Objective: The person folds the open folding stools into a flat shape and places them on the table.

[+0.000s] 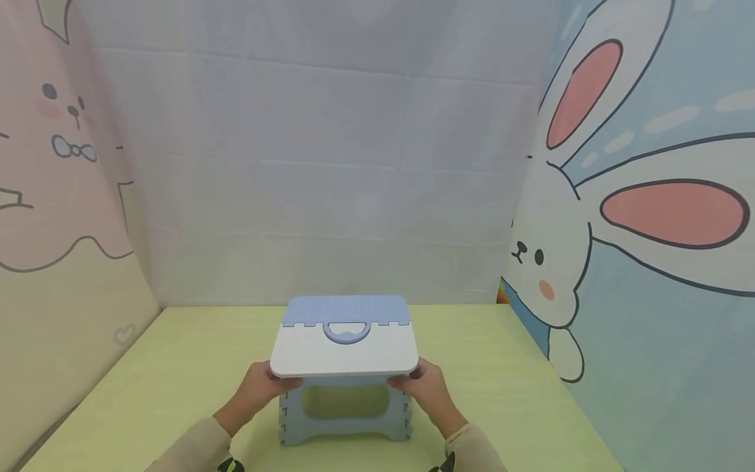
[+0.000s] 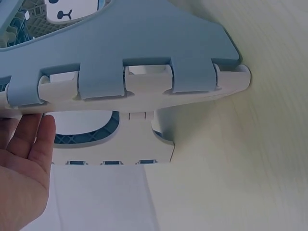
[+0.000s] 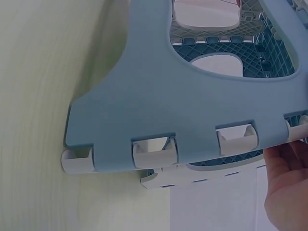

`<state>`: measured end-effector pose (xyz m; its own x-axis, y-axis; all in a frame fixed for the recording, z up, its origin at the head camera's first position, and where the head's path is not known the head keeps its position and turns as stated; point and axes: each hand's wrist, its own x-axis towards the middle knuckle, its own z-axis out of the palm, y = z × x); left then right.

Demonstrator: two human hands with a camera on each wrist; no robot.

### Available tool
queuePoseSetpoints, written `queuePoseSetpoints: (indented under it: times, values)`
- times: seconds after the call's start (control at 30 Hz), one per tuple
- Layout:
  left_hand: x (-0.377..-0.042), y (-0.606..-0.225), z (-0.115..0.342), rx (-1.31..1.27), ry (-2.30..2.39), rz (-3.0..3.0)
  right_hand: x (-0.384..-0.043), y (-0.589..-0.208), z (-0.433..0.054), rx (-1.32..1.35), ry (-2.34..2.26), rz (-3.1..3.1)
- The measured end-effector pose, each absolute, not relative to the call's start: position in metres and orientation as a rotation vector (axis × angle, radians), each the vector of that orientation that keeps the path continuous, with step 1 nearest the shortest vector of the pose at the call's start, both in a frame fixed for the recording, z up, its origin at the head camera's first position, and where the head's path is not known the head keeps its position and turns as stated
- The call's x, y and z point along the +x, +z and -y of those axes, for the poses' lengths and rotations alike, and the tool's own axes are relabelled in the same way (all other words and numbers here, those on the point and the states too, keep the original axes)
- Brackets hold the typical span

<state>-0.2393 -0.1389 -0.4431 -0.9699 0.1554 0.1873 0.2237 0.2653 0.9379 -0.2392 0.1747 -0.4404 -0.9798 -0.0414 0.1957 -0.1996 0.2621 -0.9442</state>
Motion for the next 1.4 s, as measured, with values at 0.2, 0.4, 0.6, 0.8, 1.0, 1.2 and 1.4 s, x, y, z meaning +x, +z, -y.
queuePoseSetpoints:
  times: [0.2,0.4,0.6,0.8,1.0,1.2,1.4]
  values:
    - [-0.2411,-0.4429,0.1424,-0.438,-1.864,2.461,-0.2395,-0.4385,-0.1757,0.224,1.807,2.392]
    - [-0.2424,-0.4429,0.1444,-0.468,-1.879,2.459,-0.2412,-0.4398,-0.1761,0.224,1.838,2.382]
    - [-0.2441,-0.4434,0.1451,-0.446,-1.882,2.478,-0.2420,-0.4401,-0.1778,0.242,1.857,2.390]
    - [-0.2444,-0.4420,0.1452,-0.461,-1.879,2.480,-0.2428,-0.4397,-0.1795,0.249,1.886,2.397]
    - [-0.2452,-0.4429,0.1460,-0.456,-1.895,2.484,-0.2446,-0.4422,-0.1821,0.264,1.943,2.390]
    - [-0.2453,-0.4425,0.1471,-0.467,-1.956,2.474,-0.2446,-0.4416,-0.1809,0.242,1.966,2.391]
    - [-0.2470,-0.4401,0.1467,-0.495,-1.946,2.478,-0.2455,-0.4398,-0.1820,0.257,1.971,2.395]
